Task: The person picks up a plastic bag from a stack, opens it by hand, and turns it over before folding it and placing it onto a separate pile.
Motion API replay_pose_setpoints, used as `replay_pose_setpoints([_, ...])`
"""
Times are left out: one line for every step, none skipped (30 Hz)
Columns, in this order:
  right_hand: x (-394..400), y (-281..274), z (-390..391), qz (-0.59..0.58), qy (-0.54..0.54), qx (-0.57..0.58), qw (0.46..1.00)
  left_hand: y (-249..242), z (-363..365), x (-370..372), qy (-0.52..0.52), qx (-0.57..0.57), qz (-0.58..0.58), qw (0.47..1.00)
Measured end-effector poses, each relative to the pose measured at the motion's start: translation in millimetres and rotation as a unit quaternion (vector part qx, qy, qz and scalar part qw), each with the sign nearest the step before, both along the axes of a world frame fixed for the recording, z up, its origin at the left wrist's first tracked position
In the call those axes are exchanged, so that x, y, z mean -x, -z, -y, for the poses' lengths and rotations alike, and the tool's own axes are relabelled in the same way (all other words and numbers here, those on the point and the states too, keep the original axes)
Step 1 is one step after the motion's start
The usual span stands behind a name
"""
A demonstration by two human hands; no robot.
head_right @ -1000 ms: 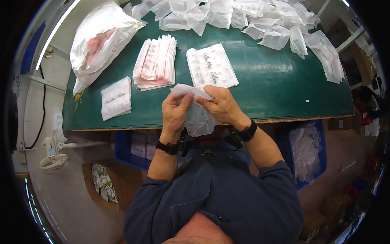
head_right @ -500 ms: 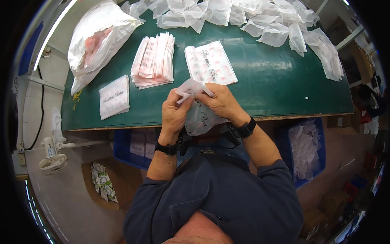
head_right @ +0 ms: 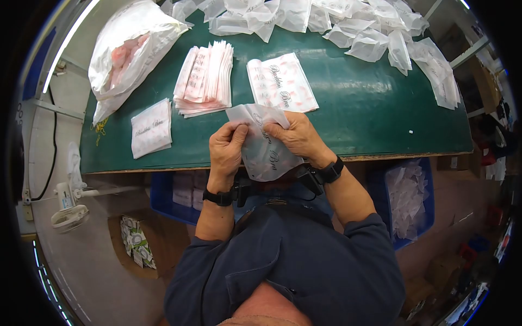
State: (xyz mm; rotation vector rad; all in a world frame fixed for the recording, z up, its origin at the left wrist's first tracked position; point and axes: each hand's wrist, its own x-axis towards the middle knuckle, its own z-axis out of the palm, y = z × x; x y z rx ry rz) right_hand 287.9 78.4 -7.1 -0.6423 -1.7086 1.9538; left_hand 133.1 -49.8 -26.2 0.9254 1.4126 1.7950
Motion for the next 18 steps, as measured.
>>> replay_pose_setpoints([0.7,0.5,-0.2,-0.02,0.022,-0.001,1.0,-1.0,-2.3,0.6,-0.037,0.003,0.004,0.999])
replay_pose_setpoints([1.6,0.7,0.1,-0.039,0.043,0.0,0.998,-2.1,-4.0,0.9,-0.075,0.005,0.008,0.997])
replay_pose_setpoints([2.5,0.6,1.4,-0.04,0.042,-0.001,0.998,-5.1,-5.5,0.2,-0.113,0.009,0.011,0.994])
replay_pose_setpoints([3.7,0.1,2.4,-0.055,0.06,-0.026,0.996,-10.6,-5.1,-4.1,-0.112,0.007,0.011,0.994])
replay_pose_setpoints([4.9,-0.3,2.5,-0.071,0.08,-0.052,0.993,-24.2,-3.0,-13.1,-0.163,-0.005,-0.089,0.983])
replay_pose_setpoints([4.8,0.1,3.7,-0.084,0.1,-0.076,0.989,-36.9,0.9,-22.8,-0.212,-0.015,-0.186,0.959])
replay_pose_setpoints([3.5,1.4,5.9,-0.082,0.101,-0.074,0.989,-42.1,3.8,-28.8,-0.26,-0.024,-0.279,0.924])
replay_pose_setpoints([2.2,2.8,8.6,-0.069,0.099,-0.138,0.983,-41.6,4.5,-30.6,-0.261,-0.021,-0.277,0.925])
replay_pose_setpoints([2.0,3.5,10.4,-0.057,0.095,-0.202,0.973,-41.5,3.9,-30.8,-0.194,-0.006,-0.257,0.947])
replay_pose_setpoints([3.0,3.4,11.2,-0.048,0.09,-0.266,0.959,-42.1,2.7,-29.7,-0.127,0.008,-0.238,0.963])
replay_pose_setpoints([4.5,2.4,11.0,-0.05,0.087,-0.267,0.958,-43.0,0.8,-27.8,-0.059,0.02,-0.218,0.974])
replay_pose_setpoints([5.3,1.4,11.0,-0.059,0.086,-0.327,0.939,-39.6,-0.6,-25.1,-0.06,0.019,-0.22,0.974])
replay_pose_setpoints([3.9,0.9,12.9,-0.064,0.085,-0.383,0.918,-30.3,0.1,-22.5,-0.041,0.003,-0.153,0.987])
replay_pose_setpoints([2.6,0.1,14.0,-0.07,0.083,-0.438,0.892,-20.4,1.1,-19.8,-0.024,-0.015,-0.086,0.996])
replay_pose_setpoints([0.3,-4.5,13.0,-0.07,0.083,-0.438,0.892,-16.2,1.7,-17.2,-0.007,-0.033,-0.018,0.999])
replay_pose_setpoints([-3.8,-12.7,11.1,-0.079,0.018,-0.307,0.948,-13.8,4.3,-14.2,-0.006,-0.033,-0.019,0.999])
replay_pose_setpoints([-7.9,-20.7,9.7,-0.087,-0.047,-0.169,0.981,-13.2,8.8,-11.2,0.001,-0.039,-0.037,0.999])
replay_pose_setpoints([-9.4,-24.3,9.0,-0.094,-0.111,-0.027,0.989,-14.0,12.5,-8.3,0.008,-0.047,-0.055,0.997])
